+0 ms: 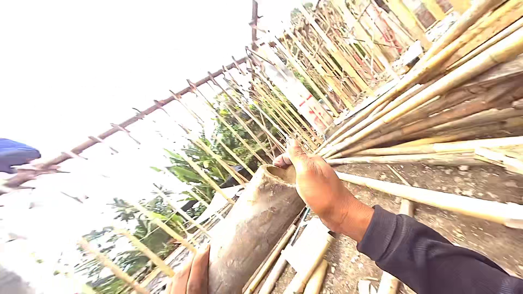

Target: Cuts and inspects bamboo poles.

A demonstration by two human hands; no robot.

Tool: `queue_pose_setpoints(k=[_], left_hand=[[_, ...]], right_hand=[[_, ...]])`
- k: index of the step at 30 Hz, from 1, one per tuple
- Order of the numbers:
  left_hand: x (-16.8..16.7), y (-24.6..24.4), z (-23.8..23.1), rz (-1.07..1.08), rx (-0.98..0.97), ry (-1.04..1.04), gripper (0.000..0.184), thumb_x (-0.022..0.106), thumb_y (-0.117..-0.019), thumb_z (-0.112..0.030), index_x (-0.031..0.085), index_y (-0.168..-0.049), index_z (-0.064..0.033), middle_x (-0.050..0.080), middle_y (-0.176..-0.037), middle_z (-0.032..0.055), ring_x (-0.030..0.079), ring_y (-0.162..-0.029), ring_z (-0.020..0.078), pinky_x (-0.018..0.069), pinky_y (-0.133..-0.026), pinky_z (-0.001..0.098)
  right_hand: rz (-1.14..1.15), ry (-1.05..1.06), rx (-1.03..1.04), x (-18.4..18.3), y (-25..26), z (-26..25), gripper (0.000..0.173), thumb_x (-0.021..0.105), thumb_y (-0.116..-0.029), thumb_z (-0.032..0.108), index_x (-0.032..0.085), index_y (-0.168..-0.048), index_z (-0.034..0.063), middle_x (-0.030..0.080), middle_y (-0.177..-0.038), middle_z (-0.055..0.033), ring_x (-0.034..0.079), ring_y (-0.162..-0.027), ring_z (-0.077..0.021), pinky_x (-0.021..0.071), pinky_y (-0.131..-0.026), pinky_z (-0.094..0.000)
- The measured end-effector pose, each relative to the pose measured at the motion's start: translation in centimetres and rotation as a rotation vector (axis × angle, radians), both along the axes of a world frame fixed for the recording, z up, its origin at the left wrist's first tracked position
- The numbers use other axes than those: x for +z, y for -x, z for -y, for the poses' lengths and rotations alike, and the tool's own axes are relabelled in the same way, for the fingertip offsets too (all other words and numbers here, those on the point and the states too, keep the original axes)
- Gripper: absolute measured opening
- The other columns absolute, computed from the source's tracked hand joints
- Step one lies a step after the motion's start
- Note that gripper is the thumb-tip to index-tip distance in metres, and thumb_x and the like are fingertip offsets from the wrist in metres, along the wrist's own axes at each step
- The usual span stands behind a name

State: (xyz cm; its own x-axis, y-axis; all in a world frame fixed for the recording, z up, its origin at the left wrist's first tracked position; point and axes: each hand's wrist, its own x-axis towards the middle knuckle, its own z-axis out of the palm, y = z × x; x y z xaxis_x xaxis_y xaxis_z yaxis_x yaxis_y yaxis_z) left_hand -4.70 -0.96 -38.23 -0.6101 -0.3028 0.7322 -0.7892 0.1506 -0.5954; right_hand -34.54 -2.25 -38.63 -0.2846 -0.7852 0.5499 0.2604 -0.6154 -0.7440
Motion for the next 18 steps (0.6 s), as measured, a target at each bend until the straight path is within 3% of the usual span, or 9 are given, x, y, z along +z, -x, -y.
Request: queue_pose_setpoints(k=[3, 4, 7, 9, 12, 14, 18], left_hand=[[4.6, -0.9, -1.8, 0.016, 0.013, -0.053, 0.112, 0.089, -0.062, -0.047, 0.041, -0.148, 0.0052, 0.066, -0.123, 0.0293, 0.07, -0.103, 0.0435, 0.058, -0.08, 0.0576], [5.8, -1.2, -2.4, 0.015, 0.01, -0.063, 0.114, 0.089, -0.0614, -0.047, 0.039, -0.15, 0.0049, 0.066, -0.122, 0.0299, 0.07, -0.101, 0.0446, 0.0578, -0.077, 0.0593], [8.5, -1.9, -3.7, 0.002, 0.002, -0.066, 0.116, 0.09, -0.0604, -0.047, 0.038, -0.152, 0.0029, 0.066, -0.121, 0.0285, 0.071, -0.097, 0.0438, 0.0578, -0.074, 0.0609], [9.5, -2.1, -4.6, -0.021, 0.01, -0.076, 0.118, 0.091, -0.0602, -0.045, 0.036, -0.153, 0.0015, 0.066, -0.121, 0.0288, 0.07, -0.097, 0.045, 0.0568, -0.075, 0.0626], [10.4, -2.4, -5.7, -0.035, 0.016, -0.081, 0.12, 0.091, -0.0594, -0.046, 0.034, -0.155, -0.0019, 0.067, -0.119, 0.027, 0.071, -0.096, 0.0438, 0.0567, -0.074, 0.0635], [10.6, -2.7, -5.9, -0.023, 0.007, -0.058, 0.121, 0.09, -0.0587, -0.048, 0.034, -0.156, -0.0025, 0.068, -0.117, 0.0254, 0.071, -0.093, 0.042, 0.0571, -0.072, 0.0622], [10.7, -3.3, -6.0, 0.004, -0.015, 0.028, 0.119, 0.085, -0.0558, -0.055, 0.039, -0.153, -0.0048, 0.071, -0.11, 0.0192, 0.073, -0.087, 0.0363, 0.0581, -0.067, 0.0581]], right_hand=[[-0.028, 0.165, 0.117, 2.4, -0.1, -0.5, 0.074, 0.019, -0.1037, 0.069, 0.072, -0.112, 0.0189, 0.071, -0.097, -0.0066, 0.068, -0.082, -0.0214, 0.0545, -0.067, -0.0447], [0.003, 0.226, 0.203, 2.9, -0.1, -0.4, 0.07, 0.023, -0.1044, 0.068, 0.071, -0.123, 0.0213, 0.072, -0.11, -0.0048, 0.069, -0.091, -0.0208, 0.0558, -0.076, -0.0457], [0.086, 0.434, 0.456, 3.5, -0.9, 0.1, 0.056, 0.031, -0.1088, 0.053, 0.047, -0.154, 0.0244, 0.057, -0.146, -0.0026, 0.062, -0.124, -0.0214, 0.0535, -0.099, -0.0492], [0.144, 0.541, 0.591, 3.4, -1.4, -0.2, 0.057, 0.039, -0.1102, 0.036, 0.026, -0.164, 0.0236, 0.045, -0.158, -0.0036, 0.054, -0.136, -0.0222, 0.0508, -0.108, -0.0477], [0.229, 0.587, 0.66, 3.3, -2.4, -0.6, 0.062, 0.046, -0.1089, 0.018, 0.021, -0.165, 0.0202, 0.047, -0.156, -0.0082, 0.056, -0.135, -0.0258, 0.0509, -0.11, -0.0466], [0.216, 0.582, 0.601, 3.7, -2.9, -1.0, 0.058, 0.049, -0.1089, 0.017, 0.028, -0.163, 0.0169, 0.055, -0.148, -0.0086, 0.062, -0.128, -0.0245, 0.0536, -0.107, -0.0433], [0.168, 0.543, 0.509, 4.0, -3.1, -2.4, 0.058, 0.049, -0.1091, 0.019, 0.03, -0.163, 0.0192, 0.056, -0.149, -0.006, 0.065, -0.125, -0.0239, 0.0573, -0.103, -0.0429]])
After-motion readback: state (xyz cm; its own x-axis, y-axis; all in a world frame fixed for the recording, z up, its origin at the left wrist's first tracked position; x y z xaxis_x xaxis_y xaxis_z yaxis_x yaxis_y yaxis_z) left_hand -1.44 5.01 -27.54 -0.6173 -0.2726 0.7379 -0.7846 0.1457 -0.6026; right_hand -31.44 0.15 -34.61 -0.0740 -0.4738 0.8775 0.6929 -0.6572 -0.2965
